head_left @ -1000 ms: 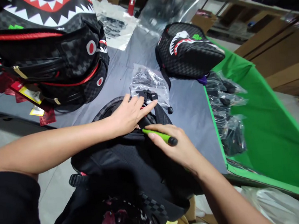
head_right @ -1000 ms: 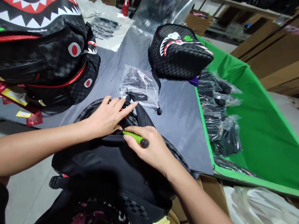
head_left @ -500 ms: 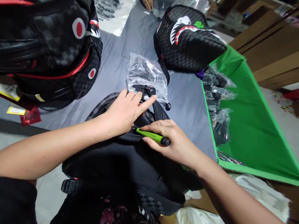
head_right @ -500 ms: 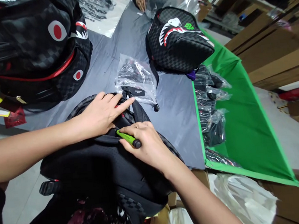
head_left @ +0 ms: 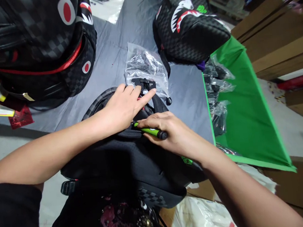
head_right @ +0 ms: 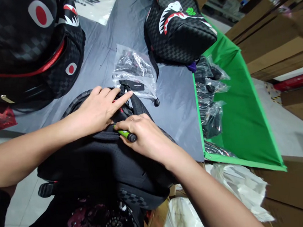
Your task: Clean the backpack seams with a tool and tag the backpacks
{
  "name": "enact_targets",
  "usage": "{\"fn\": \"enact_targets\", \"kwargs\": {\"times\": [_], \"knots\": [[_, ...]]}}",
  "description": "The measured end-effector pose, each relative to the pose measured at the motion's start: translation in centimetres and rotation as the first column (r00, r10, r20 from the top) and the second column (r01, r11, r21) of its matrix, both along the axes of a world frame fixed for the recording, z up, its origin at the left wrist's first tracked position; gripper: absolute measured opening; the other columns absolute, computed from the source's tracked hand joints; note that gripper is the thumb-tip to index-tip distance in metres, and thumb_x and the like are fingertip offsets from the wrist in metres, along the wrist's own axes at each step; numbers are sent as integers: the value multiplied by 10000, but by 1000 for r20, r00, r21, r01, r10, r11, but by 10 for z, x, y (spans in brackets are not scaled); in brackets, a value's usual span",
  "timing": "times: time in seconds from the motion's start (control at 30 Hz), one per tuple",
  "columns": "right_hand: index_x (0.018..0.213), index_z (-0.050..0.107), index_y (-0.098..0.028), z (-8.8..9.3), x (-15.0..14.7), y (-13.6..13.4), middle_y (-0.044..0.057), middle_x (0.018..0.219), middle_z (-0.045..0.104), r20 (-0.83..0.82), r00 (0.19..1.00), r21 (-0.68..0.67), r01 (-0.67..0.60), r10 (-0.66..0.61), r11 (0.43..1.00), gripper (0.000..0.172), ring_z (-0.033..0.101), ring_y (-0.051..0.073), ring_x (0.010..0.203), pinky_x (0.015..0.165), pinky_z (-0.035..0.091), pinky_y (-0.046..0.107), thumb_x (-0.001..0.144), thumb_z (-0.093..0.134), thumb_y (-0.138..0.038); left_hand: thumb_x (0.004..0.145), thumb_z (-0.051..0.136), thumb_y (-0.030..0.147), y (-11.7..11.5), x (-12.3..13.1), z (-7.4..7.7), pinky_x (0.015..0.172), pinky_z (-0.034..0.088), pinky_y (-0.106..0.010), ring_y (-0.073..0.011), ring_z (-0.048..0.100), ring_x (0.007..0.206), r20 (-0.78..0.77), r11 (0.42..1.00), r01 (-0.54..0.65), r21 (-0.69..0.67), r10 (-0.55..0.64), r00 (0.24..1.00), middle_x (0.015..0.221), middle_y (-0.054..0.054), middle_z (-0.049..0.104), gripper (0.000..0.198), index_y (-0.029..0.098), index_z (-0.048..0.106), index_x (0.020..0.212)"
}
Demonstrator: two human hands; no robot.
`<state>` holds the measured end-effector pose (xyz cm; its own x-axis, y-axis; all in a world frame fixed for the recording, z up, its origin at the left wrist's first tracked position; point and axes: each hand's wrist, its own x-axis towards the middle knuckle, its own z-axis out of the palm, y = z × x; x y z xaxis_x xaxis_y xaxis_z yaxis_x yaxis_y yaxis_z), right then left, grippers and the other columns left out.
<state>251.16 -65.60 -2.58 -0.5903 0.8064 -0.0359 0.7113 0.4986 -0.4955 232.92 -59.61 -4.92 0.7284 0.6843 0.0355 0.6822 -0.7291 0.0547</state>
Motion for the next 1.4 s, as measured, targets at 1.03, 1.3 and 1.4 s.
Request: {"fn": "enact_targets", "kwargs": {"times": [1.03, 1.3, 1.4], "knots": [[912, 704, -230, -10, -25, -22, 21, 902, 766, -21, 935, 115, 353, -353, 928, 95, 692, 206, 846, 875, 431, 392, 845, 645, -262, 888, 523, 246, -4, -6, -6, 1002, 305, -446, -311, 468, 1212, 88, 999, -18, 49, 13, 996, 1424, -160, 460, 755, 199, 183, 1560], [795, 668, -239, -21, -37, -30, 23, 843, 757, -120, 878, 206, 478, -463, 854, 83, 691, 217, 821, 894, 443, 430, 851, 616, -272, 880, 510, 248, -4, -7, -7, 1017, 282, -463, -323, 460, 1217, 92, 1000, -21, 18, 19, 996, 1422, -152, 474, 768, 220, 163, 1565], [797, 667, -246, -20, -38, -30, 22, 840, 758, -119, 873, 198, 487, -473, 851, 86, 693, 222, 830, 885, 452, 429, 855, 611, -274, 873, 504, 249, -4, -7, -7, 1029, 272, -476, -329, 453, 1230, 86, 1000, -22, 11, 21, 996, 1422, -147, 478, 786, 226, 138, 1568]]}}
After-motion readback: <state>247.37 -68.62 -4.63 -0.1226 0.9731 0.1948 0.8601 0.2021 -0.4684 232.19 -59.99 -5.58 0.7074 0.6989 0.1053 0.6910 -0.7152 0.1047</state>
